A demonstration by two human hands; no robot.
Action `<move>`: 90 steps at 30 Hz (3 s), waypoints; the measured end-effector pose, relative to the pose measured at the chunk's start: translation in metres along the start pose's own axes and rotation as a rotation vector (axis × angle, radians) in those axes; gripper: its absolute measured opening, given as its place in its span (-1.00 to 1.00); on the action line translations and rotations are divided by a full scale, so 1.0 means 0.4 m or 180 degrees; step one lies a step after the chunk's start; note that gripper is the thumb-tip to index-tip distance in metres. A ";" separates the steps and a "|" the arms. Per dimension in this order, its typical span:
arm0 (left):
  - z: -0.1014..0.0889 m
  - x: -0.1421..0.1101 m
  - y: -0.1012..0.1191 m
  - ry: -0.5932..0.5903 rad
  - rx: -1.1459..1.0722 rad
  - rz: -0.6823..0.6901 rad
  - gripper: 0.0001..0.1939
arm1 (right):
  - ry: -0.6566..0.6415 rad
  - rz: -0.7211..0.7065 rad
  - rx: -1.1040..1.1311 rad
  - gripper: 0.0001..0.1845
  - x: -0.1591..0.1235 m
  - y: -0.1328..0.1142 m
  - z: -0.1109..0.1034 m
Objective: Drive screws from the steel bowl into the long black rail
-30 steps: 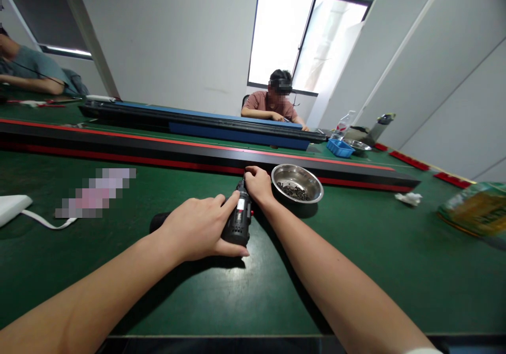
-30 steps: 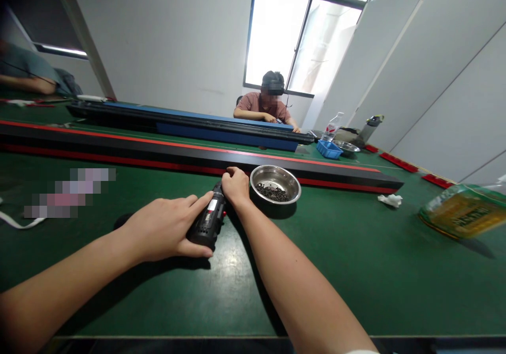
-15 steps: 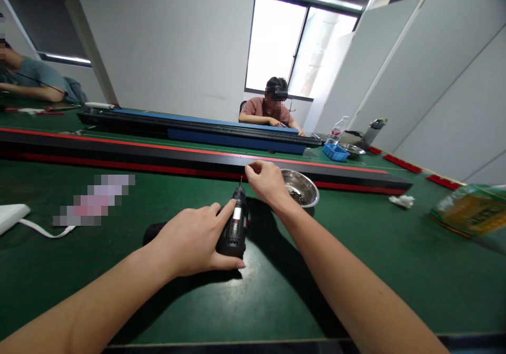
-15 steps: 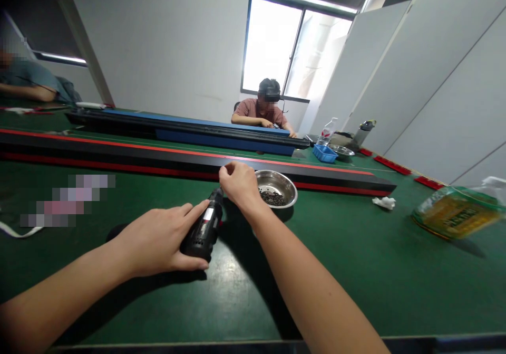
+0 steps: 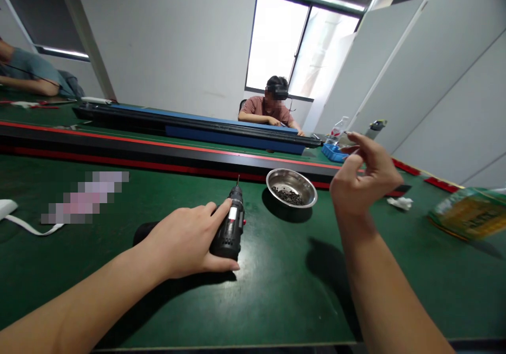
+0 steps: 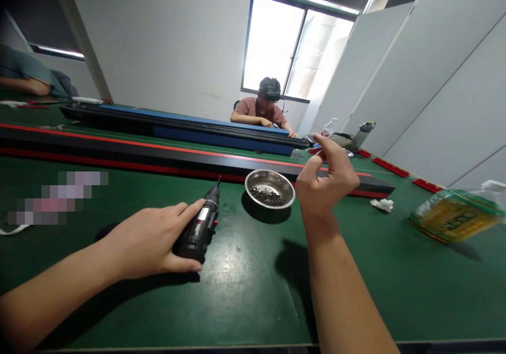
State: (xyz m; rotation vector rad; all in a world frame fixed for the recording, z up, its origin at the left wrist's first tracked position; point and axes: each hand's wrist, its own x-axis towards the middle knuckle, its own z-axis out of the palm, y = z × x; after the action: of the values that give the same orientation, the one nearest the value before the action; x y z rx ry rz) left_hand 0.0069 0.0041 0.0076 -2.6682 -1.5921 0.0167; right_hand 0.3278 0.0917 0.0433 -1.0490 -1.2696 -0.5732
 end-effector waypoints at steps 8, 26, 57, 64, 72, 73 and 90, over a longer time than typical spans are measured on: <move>-0.003 0.000 -0.003 -0.0060 0.0068 -0.0003 0.20 | -0.1559 0.0562 -0.0280 -0.58 -0.033 0.026 0.048; -0.008 -0.002 -0.002 -0.0102 0.0091 -0.0001 0.18 | -0.4389 0.1051 -0.0788 -0.89 -0.080 0.040 0.066; -0.013 -0.017 -0.009 -0.0155 -0.0153 0.0049 0.19 | -0.2662 0.0582 0.0391 -0.87 -0.130 -0.129 0.116; -0.016 -0.030 -0.010 -0.0173 -0.0344 0.0095 0.19 | -0.2967 0.1014 0.0698 -0.81 -0.218 -0.214 0.239; -0.043 -0.033 0.009 -0.0304 -0.0392 0.0047 0.16 | -0.2830 0.1973 0.0514 -0.80 -0.271 -0.162 0.350; -0.044 -0.032 0.009 -0.0297 -0.0384 0.0041 0.17 | -0.2875 0.1992 0.0527 -0.80 -0.272 -0.156 0.352; -0.046 -0.034 0.008 -0.0292 -0.0408 0.0057 0.18 | -0.3002 0.2222 0.0614 -0.79 -0.271 -0.142 0.358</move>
State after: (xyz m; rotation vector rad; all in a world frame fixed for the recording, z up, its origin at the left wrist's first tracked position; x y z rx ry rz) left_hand 0.0038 -0.0098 0.0259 -2.8170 -1.6487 0.0395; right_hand 0.1835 0.1706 -0.0482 -1.5565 -1.5585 0.6505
